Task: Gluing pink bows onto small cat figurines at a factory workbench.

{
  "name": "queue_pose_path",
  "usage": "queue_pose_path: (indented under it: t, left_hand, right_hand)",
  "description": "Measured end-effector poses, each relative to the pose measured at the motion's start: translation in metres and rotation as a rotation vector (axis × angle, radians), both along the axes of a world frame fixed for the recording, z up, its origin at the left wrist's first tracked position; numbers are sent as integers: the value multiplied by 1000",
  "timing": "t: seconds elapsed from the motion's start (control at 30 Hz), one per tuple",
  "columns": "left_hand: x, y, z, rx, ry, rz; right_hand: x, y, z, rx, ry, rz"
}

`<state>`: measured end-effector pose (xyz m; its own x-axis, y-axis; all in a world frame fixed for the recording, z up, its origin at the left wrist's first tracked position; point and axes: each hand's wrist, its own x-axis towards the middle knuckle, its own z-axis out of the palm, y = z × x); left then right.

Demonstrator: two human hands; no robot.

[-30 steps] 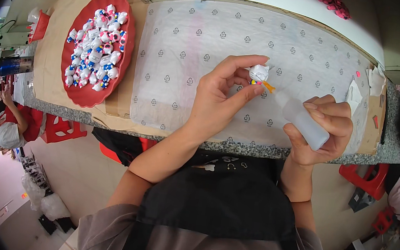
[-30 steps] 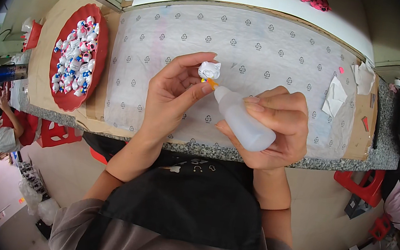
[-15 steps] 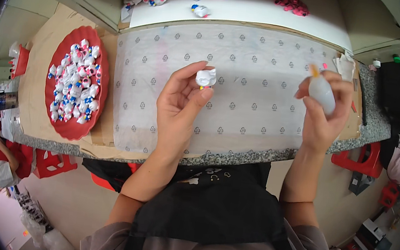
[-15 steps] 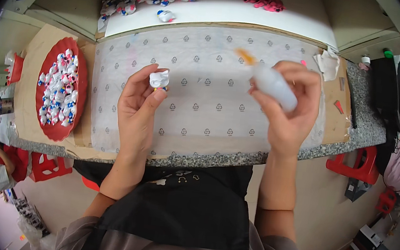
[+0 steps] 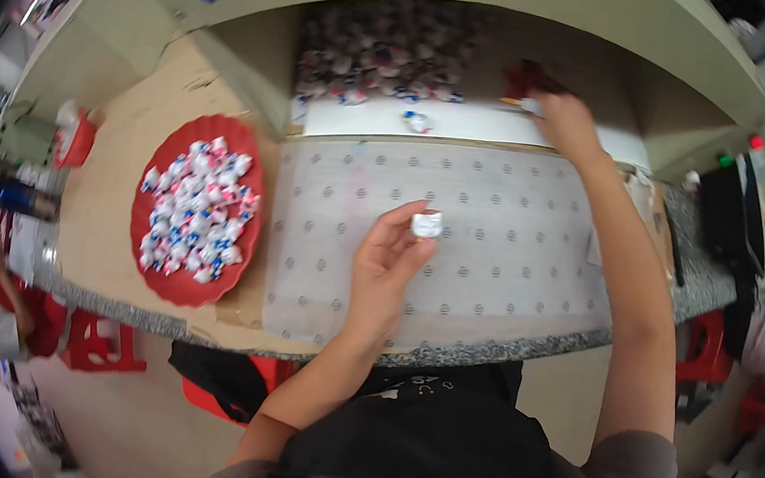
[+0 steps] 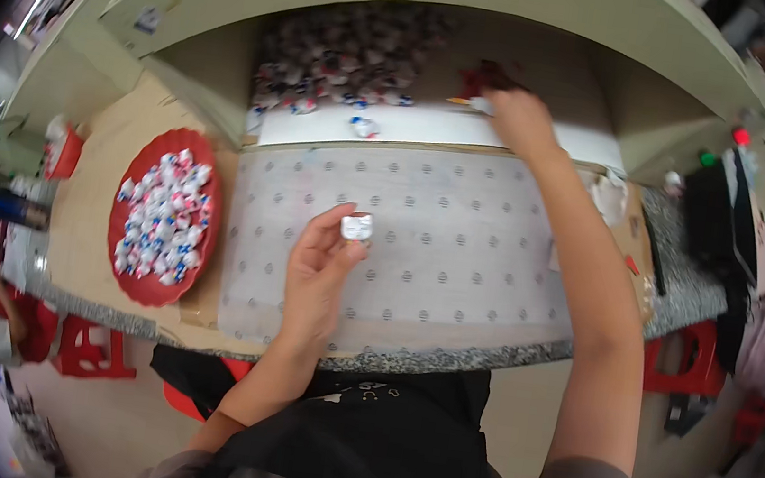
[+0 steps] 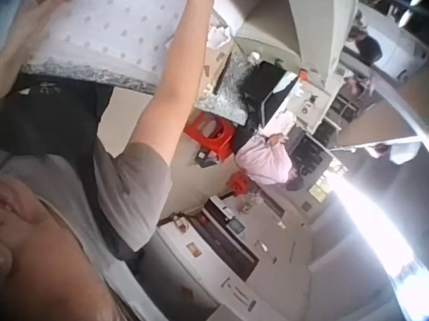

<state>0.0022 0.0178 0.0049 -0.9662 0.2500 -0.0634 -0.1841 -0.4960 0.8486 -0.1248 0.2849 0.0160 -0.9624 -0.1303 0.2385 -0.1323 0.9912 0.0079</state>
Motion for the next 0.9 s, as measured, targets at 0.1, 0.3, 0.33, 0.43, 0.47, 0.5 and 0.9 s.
queue_pose_path:
  t: [0.1,0.3,0.33,0.43,0.47,0.5,0.9]
  left_hand:
    - [6,-9,-2,-11,27,78]
    - [2,-9,-1,-25,22,87]
    - [1,-8,-3,-21,35,60]
    - [-1,4,3,-17,20,12]
    - [-1,3,4,-10,12,4]
    - [-2,1,5,3,-11,-1]
    - [0,-8,3,-71,123,-11]
  right_hand:
    - [-15,-19,-10,38,-35,46]
    - [-10,-24,-4,-53,47,174]
    - [-6,-17,-6,-141,74,165]
    - [14,0,-3,-420,326,192]
    - [22,-3,1,-542,275,187]
    - [30,-12,7,-660,217,185]
    - [148,-133,11,-1825,-202,41]
